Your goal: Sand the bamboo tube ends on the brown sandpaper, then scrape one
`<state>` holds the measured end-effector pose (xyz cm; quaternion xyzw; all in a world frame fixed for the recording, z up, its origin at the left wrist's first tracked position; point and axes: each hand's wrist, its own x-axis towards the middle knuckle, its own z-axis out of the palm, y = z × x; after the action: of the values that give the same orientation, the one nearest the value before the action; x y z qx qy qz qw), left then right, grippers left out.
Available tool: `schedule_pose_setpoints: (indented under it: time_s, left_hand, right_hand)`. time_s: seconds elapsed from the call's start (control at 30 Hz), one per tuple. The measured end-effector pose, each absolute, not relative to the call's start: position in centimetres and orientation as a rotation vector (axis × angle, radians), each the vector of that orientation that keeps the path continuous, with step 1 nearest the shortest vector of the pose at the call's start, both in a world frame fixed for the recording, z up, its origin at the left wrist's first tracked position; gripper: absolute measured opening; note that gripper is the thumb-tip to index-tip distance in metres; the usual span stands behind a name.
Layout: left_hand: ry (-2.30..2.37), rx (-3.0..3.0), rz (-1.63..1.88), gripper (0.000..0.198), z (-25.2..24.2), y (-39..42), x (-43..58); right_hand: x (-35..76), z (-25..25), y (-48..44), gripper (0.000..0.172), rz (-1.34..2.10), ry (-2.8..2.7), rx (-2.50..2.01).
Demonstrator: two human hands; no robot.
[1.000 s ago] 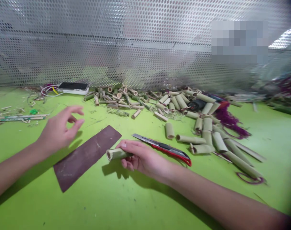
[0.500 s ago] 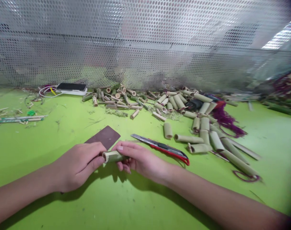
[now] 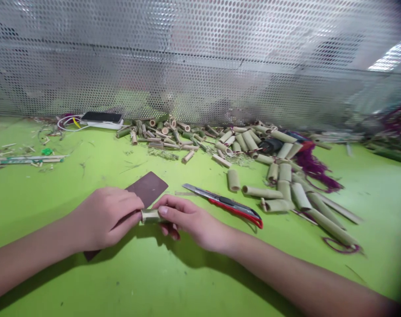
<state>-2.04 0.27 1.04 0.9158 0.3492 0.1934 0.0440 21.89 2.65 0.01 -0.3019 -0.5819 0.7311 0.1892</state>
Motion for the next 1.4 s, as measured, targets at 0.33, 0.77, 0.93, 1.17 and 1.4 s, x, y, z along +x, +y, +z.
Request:
schedule_pose_setpoints:
  time_s: [0.33, 0.77, 0.93, 1.17, 1.4]
  left_hand:
    - [0.931, 3.022, 0.544, 0.030, 1.7, -0.5, -1.6]
    - [1.225, 2.772, 0.763, 0.023, 0.9, 0.2, -2.2]
    - [1.230, 2.869, 0.757, 0.027, 0.8, -0.2, -2.0]
    - [1.139, 2.924, 0.739, 0.027, 1.0, -0.3, -2.3]
    - [1.091, 2.987, 0.787, 0.029, 1.2, -0.6, -2.0]
  right_hand:
    - [21.6, 1.6, 2.2, 0.037, 2.002, -1.804, -1.077]
    - [21.7, 1.1, 1.4, 0.050, 1.924, -1.799, -0.949]
    - [21.4, 1.1, 1.0, 0.040, 1.815, -1.943, -1.007]
    - [21.3, 1.4, 0.8, 0.026, 1.706, -2.043, -1.036]
    - [21.3, 1.3, 0.3, 0.027, 1.629, -2.101, -1.055]
